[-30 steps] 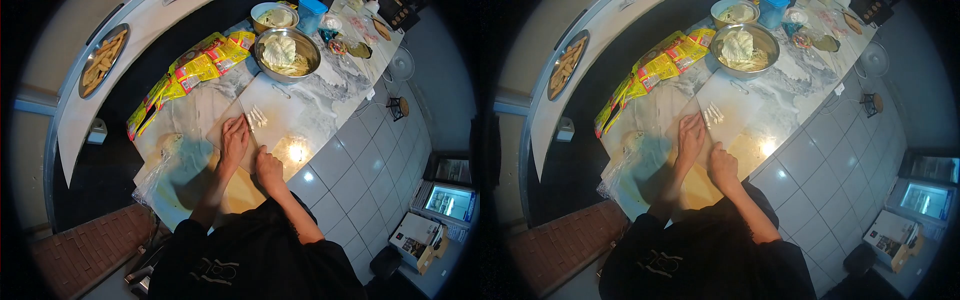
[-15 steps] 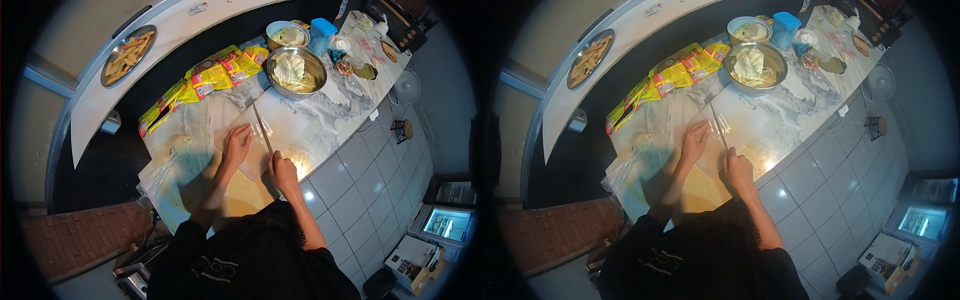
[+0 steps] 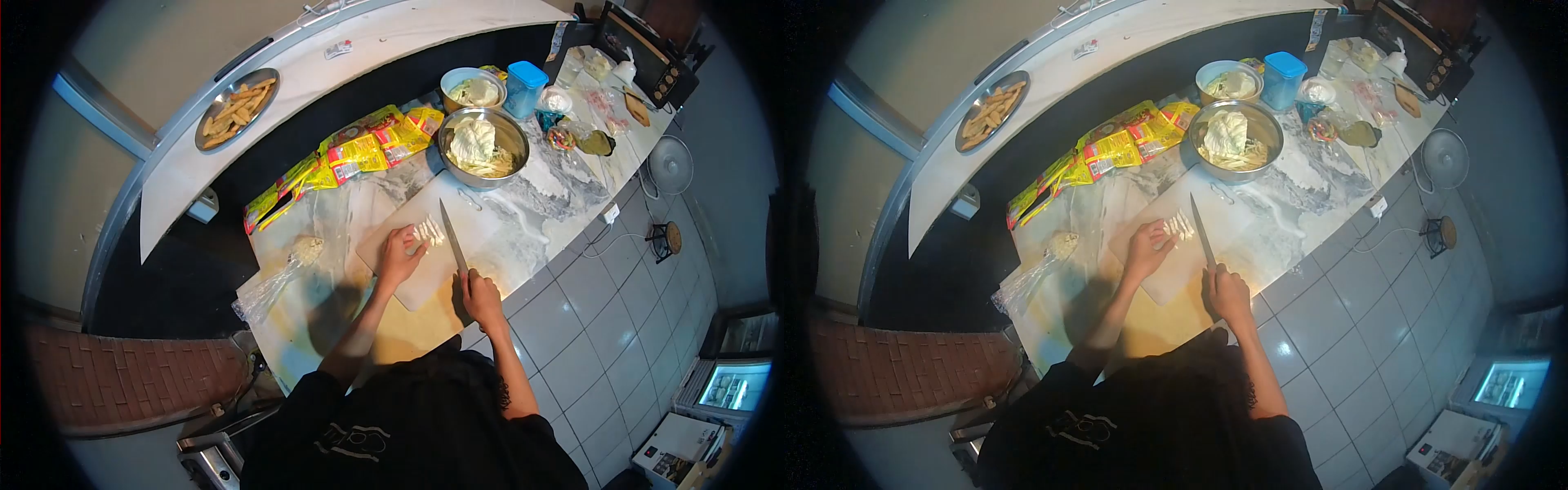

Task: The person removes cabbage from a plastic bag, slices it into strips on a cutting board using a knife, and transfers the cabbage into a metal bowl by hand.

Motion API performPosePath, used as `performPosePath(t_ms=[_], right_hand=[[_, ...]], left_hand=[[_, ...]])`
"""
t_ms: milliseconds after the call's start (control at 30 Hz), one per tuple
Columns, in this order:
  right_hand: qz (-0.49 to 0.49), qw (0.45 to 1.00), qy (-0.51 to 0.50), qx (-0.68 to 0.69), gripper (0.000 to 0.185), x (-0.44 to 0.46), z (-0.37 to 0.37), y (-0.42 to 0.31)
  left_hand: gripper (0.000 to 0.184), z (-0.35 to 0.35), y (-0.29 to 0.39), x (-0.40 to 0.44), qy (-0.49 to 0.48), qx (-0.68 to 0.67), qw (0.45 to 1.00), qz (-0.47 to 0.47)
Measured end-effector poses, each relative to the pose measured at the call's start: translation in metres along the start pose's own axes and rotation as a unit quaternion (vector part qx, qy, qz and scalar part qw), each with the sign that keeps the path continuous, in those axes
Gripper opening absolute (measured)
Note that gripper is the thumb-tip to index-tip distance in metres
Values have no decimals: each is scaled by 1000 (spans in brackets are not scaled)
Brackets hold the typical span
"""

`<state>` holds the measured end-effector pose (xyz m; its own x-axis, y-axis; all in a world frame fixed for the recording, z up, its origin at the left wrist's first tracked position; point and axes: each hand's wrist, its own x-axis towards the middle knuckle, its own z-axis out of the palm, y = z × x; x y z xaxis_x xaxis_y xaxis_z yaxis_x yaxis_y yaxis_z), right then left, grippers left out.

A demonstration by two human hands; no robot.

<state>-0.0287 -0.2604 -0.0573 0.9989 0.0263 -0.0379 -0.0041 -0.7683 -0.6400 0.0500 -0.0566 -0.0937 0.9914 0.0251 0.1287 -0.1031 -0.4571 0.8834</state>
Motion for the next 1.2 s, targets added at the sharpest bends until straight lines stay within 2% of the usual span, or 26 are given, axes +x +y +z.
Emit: performPosePath(t_ms=[167,233,433,567,667,733,767,833,900,967,1033,1100,1133,1200], right_hand=[[8,999,-22,34,31,-2,13,-1],[6,997,-42,61,31,-5,18,-4],[-16,994,-50,99,32,-14,32,-6],[-31,989,-52,132,33,-15,32,-9],[-29,986,-60,156,34,-16,31,-10],[-25,986,-54,156,34,-17,30,-10],[-39,988,-43,145,34,-19,29,-10],[-48,991,-27,123,34,-21,27,-11],[-32,987,-39,149,33,-21,24,-10],[-61,991,-29,120,33,-20,21,-10],[-39,989,-55,129,32,-17,17,-11],[-27,989,-69,126,32,-18,9,-18],[16,986,-87,145,31,-18,-2,-32],[66,975,-111,180,31,-16,-15,-52]], left_hand=[[58,12,11,3,5,38,999,-32],[53,15,13,4,41,47,998,-29],[36,18,8,11,42,88,995,-8],[32,15,15,11,36,81,995,-36],[27,15,11,11,35,30,998,-53],[22,12,13,12,-10,-32,994,-103],[22,11,14,12,-15,-39,994,-98],[11,10,19,13,-1,-177,979,-99],[11,13,18,16,-7,-193,976,-102],[13,15,15,17,-3,-224,966,-132],[14,10,15,21,-10,-268,951,-157],[24,2,17,23,-55,-320,928,-181],[28,-3,21,24,-64,-348,915,-193],[23,-11,35,27,-48,-361,909,-200]])
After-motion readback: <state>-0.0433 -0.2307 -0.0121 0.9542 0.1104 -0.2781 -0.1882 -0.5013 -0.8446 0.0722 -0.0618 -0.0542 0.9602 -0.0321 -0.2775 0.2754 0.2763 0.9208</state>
